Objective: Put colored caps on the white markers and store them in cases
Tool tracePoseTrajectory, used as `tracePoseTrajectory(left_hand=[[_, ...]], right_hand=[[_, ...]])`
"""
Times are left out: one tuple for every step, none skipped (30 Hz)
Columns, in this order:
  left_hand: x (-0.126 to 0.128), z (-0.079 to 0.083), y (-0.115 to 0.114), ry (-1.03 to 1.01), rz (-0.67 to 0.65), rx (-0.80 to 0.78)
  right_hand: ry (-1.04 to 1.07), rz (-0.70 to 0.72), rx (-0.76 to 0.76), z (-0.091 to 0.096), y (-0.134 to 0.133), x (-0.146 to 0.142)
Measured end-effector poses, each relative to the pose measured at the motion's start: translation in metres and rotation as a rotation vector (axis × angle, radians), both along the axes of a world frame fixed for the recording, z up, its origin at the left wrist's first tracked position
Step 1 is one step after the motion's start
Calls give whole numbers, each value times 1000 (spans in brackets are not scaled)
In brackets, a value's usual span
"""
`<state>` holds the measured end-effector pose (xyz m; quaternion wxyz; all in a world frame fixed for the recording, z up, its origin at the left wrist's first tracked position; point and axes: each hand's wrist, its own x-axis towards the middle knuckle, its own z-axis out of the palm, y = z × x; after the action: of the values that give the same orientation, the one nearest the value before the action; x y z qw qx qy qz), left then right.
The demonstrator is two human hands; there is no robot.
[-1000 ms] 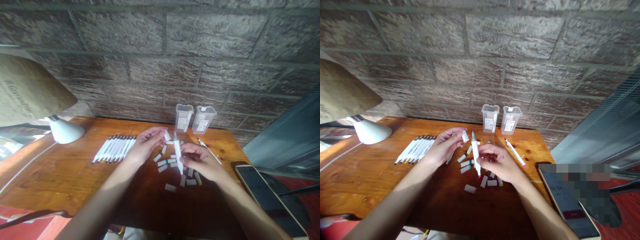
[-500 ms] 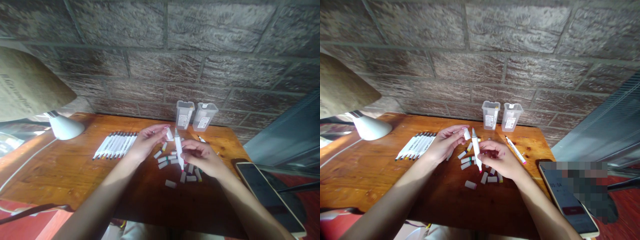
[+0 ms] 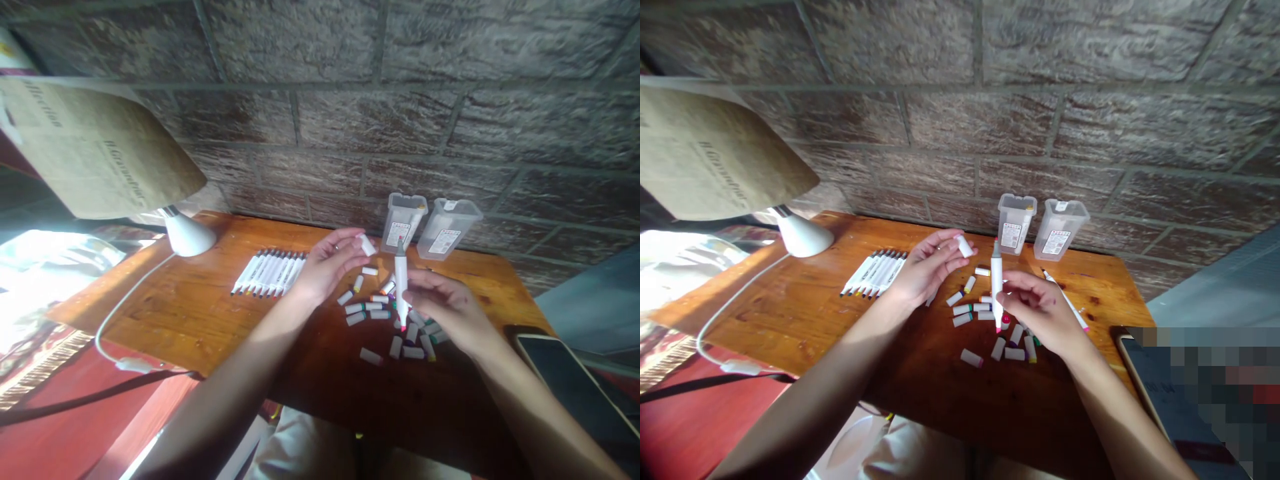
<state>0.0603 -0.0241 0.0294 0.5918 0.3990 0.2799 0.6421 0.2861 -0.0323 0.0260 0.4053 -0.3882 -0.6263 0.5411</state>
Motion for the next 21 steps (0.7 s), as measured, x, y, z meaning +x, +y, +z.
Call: tracePoseTrajectory(left_hand=[[5,-3,-1,11,-26,-12],[10,-6,-3,22,-46,-19],[16,-10,-4,35,-58,-22],[21,-14,-5,54,-65,-22],[25,-17,-6,81,-74,-22],[28,-20,-7,114,-85,-24],[30,-22,-7,147,-97,-26],[30,-23,-7,174,-109,-29],[29,-23,-6,188,-116,-29],[27,-22,-6,185,-117,-27],[24,-20,-5,167,-109,-23],[21,-18,-4,138,-92,-20],[19,-16,-3,106,-74,-23],[16,-14,-2,77,-54,-33],[15,-12,-1,55,-44,-47],[14,-11,0,40,-42,-63],[15,-11,0,33,-48,-78],[15,-11,0,32,-60,-91],[16,-11,0,35,-68,-102],[16,-11,0,39,-72,-110],[16,-11,0,41,-70,-117]], right_hand=[[-5,0,6,0,0,1],[-6,1,11,-1,1,2],[1,2,17,-1,2,4],[15,5,22,-2,3,5],[38,13,26,-3,5,7],[67,20,27,-4,6,9],[98,25,26,-6,8,10],[126,23,22,-7,10,11],[151,13,18,-8,11,11],[171,-3,16,-8,12,11],[187,-25,17,-8,13,11],[200,-48,18,-7,14,11],[211,-70,19,-6,14,12],[220,-91,22,-4,15,12],[226,-108,27,-2,15,14],[226,-123,32,1,16,15],[225,-135,40,3,17,17],[224,-144,50,4,18,19],[222,-148,61,5,19,21],[218,-150,72,5,20,23],[208,-149,80,5,21,24]])
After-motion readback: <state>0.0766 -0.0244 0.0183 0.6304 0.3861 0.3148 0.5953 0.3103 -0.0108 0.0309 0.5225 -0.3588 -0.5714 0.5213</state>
